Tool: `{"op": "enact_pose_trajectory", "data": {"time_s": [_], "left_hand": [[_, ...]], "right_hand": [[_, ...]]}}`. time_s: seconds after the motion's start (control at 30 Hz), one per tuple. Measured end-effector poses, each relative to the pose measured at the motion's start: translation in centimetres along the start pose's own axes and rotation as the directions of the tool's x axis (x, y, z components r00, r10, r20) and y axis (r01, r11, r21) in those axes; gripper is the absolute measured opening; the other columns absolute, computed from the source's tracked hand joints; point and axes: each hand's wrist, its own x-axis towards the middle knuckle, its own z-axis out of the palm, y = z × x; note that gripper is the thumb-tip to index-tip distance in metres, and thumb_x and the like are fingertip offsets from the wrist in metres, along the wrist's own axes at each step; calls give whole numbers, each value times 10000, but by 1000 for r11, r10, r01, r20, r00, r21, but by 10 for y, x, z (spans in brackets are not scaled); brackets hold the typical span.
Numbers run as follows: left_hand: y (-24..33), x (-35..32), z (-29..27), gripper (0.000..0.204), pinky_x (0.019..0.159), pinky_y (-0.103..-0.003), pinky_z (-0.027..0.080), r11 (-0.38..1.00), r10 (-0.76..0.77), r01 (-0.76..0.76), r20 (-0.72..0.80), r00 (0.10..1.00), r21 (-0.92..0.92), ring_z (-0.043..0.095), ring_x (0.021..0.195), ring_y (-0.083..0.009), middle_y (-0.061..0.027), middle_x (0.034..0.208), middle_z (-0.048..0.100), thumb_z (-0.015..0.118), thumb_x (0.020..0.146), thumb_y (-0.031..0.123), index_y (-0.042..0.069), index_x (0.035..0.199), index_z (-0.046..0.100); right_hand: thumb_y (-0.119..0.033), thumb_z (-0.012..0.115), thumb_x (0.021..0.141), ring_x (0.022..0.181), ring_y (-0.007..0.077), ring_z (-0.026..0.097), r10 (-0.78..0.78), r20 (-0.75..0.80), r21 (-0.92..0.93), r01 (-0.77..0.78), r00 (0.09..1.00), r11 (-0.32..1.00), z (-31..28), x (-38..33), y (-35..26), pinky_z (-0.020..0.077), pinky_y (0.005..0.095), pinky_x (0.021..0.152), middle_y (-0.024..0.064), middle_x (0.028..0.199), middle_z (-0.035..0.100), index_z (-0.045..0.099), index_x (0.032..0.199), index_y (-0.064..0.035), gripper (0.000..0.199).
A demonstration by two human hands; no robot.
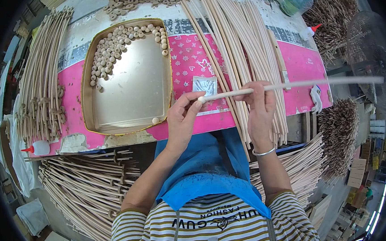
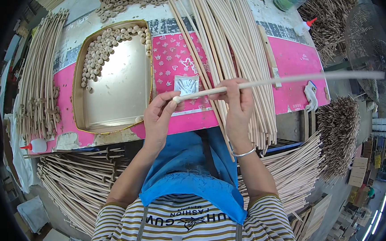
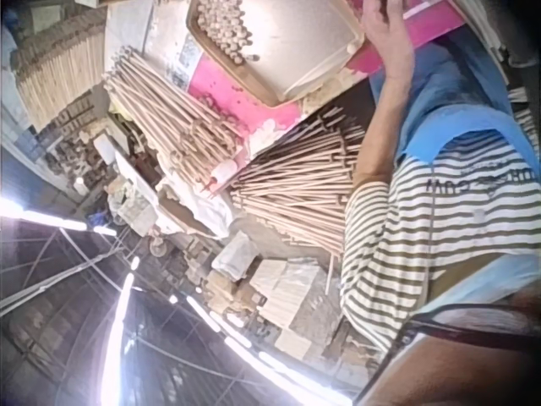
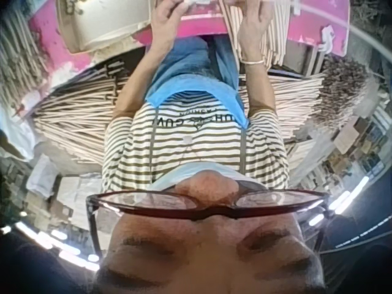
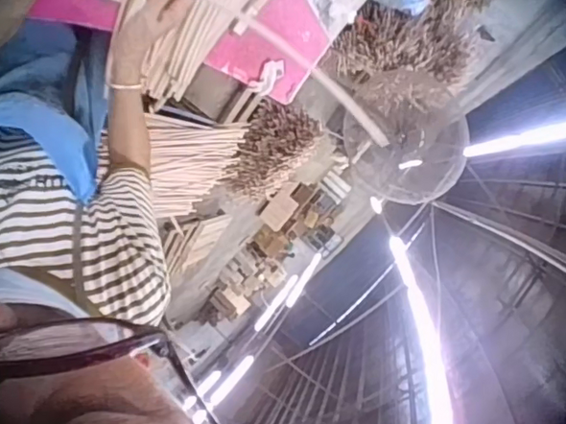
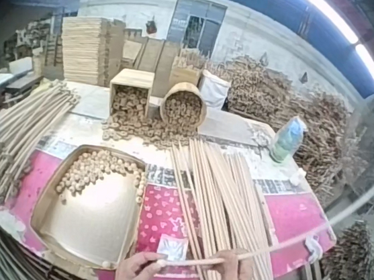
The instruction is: Assembling wooden dowels with beads and glue.
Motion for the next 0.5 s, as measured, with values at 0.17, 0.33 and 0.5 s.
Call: {"op": "enact_pose_trajectory", "data": {"time_s": [0.17, 0.33, 0.5], "left_hand": [[3, 9, 20, 324, 984, -335, 543, 976, -15, 15, 2, 1000, -216, 647, 1083, -172, -99, 1156, 645, 539, 1035, 98, 9, 1347, 532], [8, 15, 25, 330, 938, -357, 580, 939, -18, 4, -39, 999, -344, 653, 1055, -183, -92, 1088, 638, 530, 1027, 75, 25, 1350, 488], [30, 27, 9, 330, 870, -319, 595, 979, -10, 1, -46, 999, -206, 662, 950, -155, -72, 1019, 653, 548, 1008, 65, 19, 1334, 517]], "right_hand": [[-260, 504, 1073, 790, 162, 679, 34, -143, 75, -23, 989, 997, 7, -20, 9, 581, 305, 725, 89, 903, 664, 581, 1048, -17, 256], [-226, 500, 1072, 710, 93, 623, 458, 109, -215, -429, 882, 877, -18, -53, -39, 507, 238, 627, 58, 852, 678, 653, 1125, 4, 281], [-239, 762, 851, 886, 281, 620, -383, 382, -920, 386, 841, -71, -86, -62, -107, 476, 409, 821, 90, 955, 673, 657, 1167, -12, 403]]}}
